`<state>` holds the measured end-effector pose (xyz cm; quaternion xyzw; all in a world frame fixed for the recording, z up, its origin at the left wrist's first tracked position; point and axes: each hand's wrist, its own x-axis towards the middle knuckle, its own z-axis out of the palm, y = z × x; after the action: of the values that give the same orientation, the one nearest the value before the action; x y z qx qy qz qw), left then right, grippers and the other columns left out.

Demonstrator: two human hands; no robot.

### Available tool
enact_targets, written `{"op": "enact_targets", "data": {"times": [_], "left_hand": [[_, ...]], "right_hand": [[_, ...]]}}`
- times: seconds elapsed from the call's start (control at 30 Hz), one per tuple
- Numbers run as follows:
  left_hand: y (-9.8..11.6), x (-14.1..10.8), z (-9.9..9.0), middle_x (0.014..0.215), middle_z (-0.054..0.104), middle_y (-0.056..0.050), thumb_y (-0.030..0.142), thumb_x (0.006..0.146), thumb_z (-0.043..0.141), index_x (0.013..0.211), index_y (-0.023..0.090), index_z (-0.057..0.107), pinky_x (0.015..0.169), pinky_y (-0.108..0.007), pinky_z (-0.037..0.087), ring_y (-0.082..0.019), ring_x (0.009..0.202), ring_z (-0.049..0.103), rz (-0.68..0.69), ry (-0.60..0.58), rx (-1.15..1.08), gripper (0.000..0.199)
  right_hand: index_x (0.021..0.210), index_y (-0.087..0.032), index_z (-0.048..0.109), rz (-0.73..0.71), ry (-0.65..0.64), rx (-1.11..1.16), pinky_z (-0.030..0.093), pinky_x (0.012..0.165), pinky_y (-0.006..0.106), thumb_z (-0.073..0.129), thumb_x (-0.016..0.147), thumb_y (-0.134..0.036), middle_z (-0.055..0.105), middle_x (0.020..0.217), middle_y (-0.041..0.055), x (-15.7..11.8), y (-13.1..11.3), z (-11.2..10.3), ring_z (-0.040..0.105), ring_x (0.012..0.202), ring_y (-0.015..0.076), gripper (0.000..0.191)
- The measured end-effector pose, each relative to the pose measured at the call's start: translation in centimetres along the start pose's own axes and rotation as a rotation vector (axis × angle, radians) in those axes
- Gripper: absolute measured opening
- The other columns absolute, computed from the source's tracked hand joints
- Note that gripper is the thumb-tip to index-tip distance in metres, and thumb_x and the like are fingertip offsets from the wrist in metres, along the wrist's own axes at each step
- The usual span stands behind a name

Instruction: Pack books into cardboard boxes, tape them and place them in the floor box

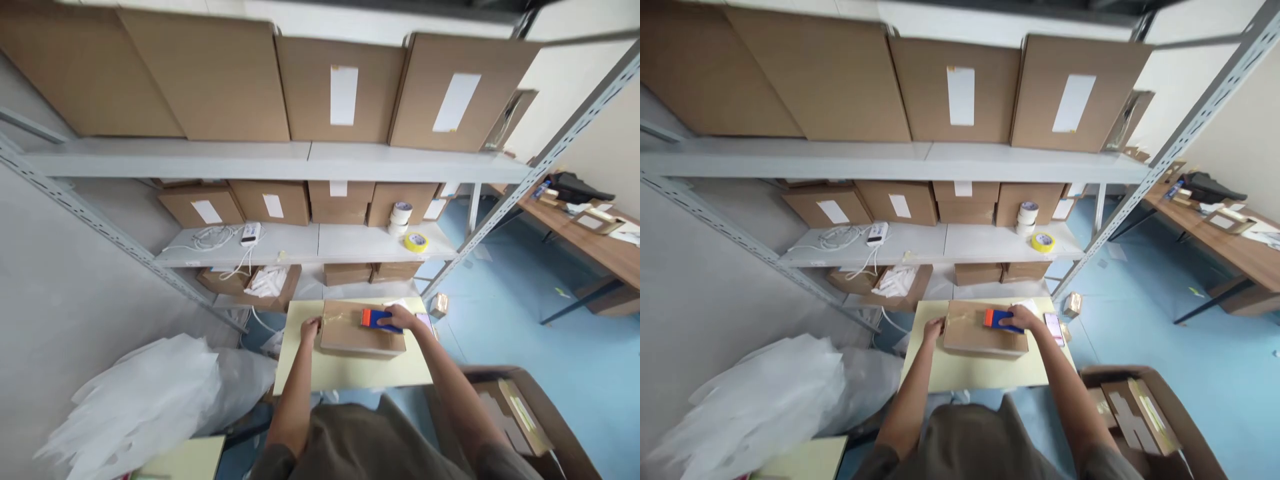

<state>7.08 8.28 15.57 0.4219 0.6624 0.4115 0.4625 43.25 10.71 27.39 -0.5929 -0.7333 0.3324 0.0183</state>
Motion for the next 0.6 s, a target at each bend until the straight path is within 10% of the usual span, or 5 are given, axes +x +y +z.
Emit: {"op": "enact_targets", "data": {"times": [0.17, 0.3, 0.6], "left_hand": [[-0.8, 0.1, 0.2, 0.1, 0.081, -0.015, 0.049, 0.092, 0.049, 0.086, 0.023, 0.076, 0.087, -0.038, 0.058, -0.033, 0.105, 0.077, 0.026, 0.073, 0.362, 0.038], [-1.5, 0.2, -1.1, 0.151, 0.065, -0.018, 0.04, 0.098, 0.045, 0.138, 0.018, 0.067, 0.112, -0.034, 0.049, -0.028, 0.144, 0.059, 0.003, 0.132, 0.56, 0.051], [1.5, -0.9, 2.6, 0.166, 0.049, -0.013, 0.052, 0.103, 0.036, 0.167, 0.02, 0.038, 0.121, -0.035, 0.043, -0.025, 0.152, 0.05, 0.045, -0.02, 0.51, 0.072]], "right_hand": [[0.081, -0.021, 0.077, -0.008, 0.07, -0.059, 0.042, 0.068, 0.029, 0.076, 0.076, -0.052, 0.078, 0.086, 0.0067, 0.5, 0.3, 1.5, 0.07, 0.079, 0.0245, 0.032], [0.077, -0.022, 0.076, -0.023, 0.077, -0.115, 0.041, 0.066, 0.031, 0.078, 0.074, -0.049, 0.078, 0.083, 0.0066, 0.5, 0.2, 2.2, 0.071, 0.079, 0.0266, 0.027], [0.081, -0.023, 0.08, 0.004, 0.112, -0.206, 0.05, 0.076, 0.037, 0.081, 0.073, -0.056, 0.081, 0.093, 0.0138, 0.1, -2.0, 2.4, 0.076, 0.093, 0.0355, 0.033]]}}
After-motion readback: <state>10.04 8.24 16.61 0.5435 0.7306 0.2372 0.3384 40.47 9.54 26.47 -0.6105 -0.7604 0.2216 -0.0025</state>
